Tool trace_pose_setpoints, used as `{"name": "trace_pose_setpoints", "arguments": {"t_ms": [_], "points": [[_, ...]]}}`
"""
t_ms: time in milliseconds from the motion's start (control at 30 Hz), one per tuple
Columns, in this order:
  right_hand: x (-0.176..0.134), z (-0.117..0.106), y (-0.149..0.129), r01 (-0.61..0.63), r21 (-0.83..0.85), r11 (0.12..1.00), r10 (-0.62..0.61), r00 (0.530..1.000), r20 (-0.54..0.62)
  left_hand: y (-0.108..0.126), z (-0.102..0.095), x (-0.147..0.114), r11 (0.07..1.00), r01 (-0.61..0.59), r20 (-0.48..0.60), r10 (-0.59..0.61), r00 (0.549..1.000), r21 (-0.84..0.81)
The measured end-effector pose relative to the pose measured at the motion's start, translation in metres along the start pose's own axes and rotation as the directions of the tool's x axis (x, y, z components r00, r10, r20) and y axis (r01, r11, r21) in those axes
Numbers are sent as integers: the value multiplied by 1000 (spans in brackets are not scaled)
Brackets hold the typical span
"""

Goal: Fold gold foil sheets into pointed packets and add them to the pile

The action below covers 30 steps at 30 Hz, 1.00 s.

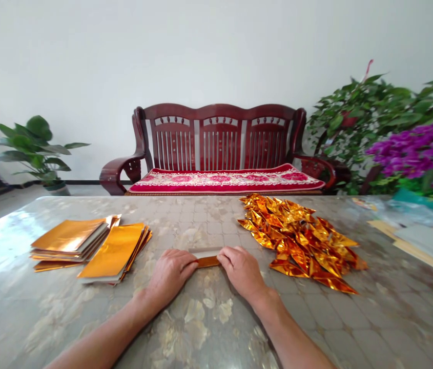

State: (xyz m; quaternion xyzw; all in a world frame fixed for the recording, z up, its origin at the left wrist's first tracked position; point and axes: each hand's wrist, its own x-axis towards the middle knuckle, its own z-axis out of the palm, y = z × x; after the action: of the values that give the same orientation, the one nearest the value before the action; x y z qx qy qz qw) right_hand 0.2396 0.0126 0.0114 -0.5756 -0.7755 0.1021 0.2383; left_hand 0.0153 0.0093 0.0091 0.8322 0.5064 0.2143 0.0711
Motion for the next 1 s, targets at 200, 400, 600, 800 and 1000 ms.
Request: {"name": "trace_pose_setpoints", "arguments": {"t_ms": [200, 400, 600, 800, 1000], "points": [[5, 8, -7, -34, -68, 997, 29, 996, -81, -4, 4, 2, 986, 162, -44, -164, 986, -42], [7, 11, -7, -46, -129, 991, 35, 996, -82, -4, 4, 3, 972, 236, -62, -237, 970, -21], [8, 12, -4, -37, -157, 987, 29, 998, -53, -4, 5, 4, 963, 268, -64, -268, 961, -7], [10, 13, -4, -73, -159, 985, 65, 996, -57, -5, 6, 5, 957, 288, -58, -290, 955, -29], [11, 14, -5, -97, -179, 979, 86, 994, -66, -5, 6, 5, 949, 315, -46, -316, 948, -28]]}}
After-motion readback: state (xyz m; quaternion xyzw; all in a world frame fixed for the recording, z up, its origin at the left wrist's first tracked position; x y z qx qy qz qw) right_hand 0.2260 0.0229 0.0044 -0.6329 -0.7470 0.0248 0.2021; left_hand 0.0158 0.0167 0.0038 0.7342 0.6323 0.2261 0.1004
